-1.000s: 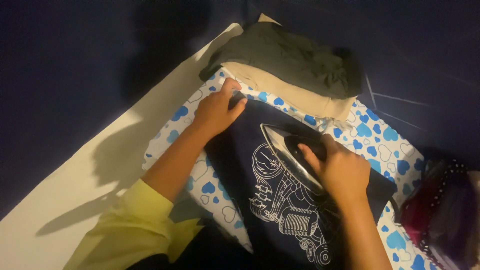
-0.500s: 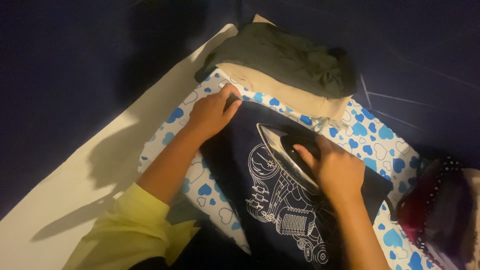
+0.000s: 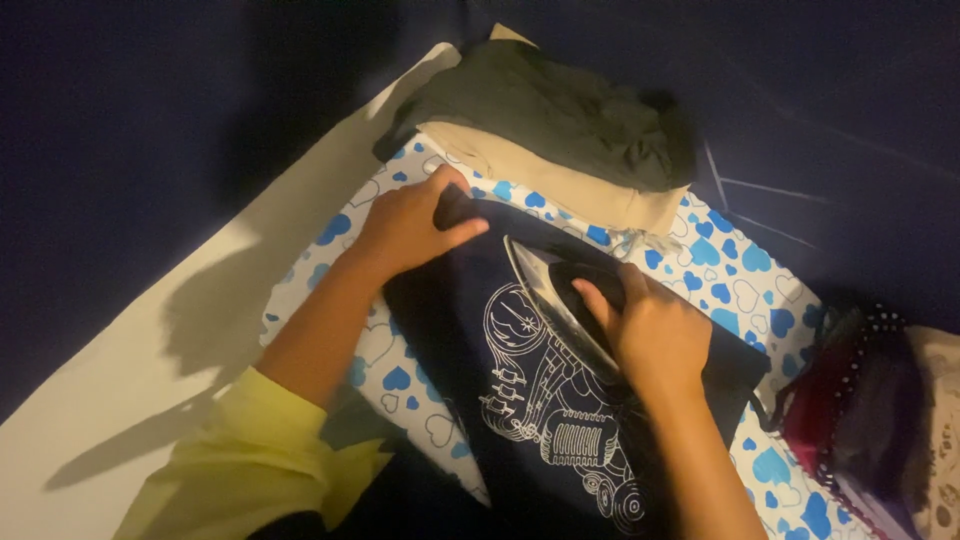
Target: Ironing a dark graphic t-shirt on an ironing board and then folding it.
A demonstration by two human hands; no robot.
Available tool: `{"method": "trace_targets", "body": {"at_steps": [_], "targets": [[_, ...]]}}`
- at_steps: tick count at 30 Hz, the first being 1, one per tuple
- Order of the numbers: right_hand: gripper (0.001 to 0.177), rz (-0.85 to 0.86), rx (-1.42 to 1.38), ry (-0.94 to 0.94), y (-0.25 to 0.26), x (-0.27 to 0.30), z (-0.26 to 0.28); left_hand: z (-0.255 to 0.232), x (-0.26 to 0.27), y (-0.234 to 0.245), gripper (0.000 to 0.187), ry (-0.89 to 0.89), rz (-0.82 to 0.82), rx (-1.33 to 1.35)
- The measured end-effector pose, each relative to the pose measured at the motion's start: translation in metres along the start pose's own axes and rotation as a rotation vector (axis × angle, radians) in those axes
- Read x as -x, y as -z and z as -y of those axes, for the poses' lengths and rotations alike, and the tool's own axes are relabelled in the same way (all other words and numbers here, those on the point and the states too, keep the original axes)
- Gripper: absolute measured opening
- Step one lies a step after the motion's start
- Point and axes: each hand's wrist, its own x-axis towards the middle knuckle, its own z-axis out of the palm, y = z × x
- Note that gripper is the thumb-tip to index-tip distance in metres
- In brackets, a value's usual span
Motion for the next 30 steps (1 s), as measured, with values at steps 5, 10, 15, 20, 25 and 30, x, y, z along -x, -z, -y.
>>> {"method": "trace_targets", "body": {"at_steps": [5,10,15,20,25,30], "targets": [[0.057,-0.026,0.039,-0.003,0.001,0.000,0.003,0.015,-0.007,-0.013,0.034,-0.029,-0.033,-0.044],[0.054,-0.037,0.024,0.042,0.007,0.001,0.004,0.032,-0.017,-0.024,0.031,-0.033,-0.094,-0.041],[0.059,-0.018,-0.032,0.116,0.016,-0.003,0.005,0.024,-0.011,-0.014,0.031,0.053,-0.090,0.096],[0.066,0.207,-0.002,0.054,0.021,-0.005,0.004,0.015,-0.001,-0.001,0.038,0.031,-0.077,0.173],[0.077,0.554,-0.019,0.075,0.027,0.001,0.023,0.021,-0.008,0.001,0.042,0.039,-0.029,0.163],[0.063,0.189,0.056,0.194,-0.003,0.011,0.027,0.025,-0.011,-0.003,0.047,0.030,-0.031,0.100]]}}
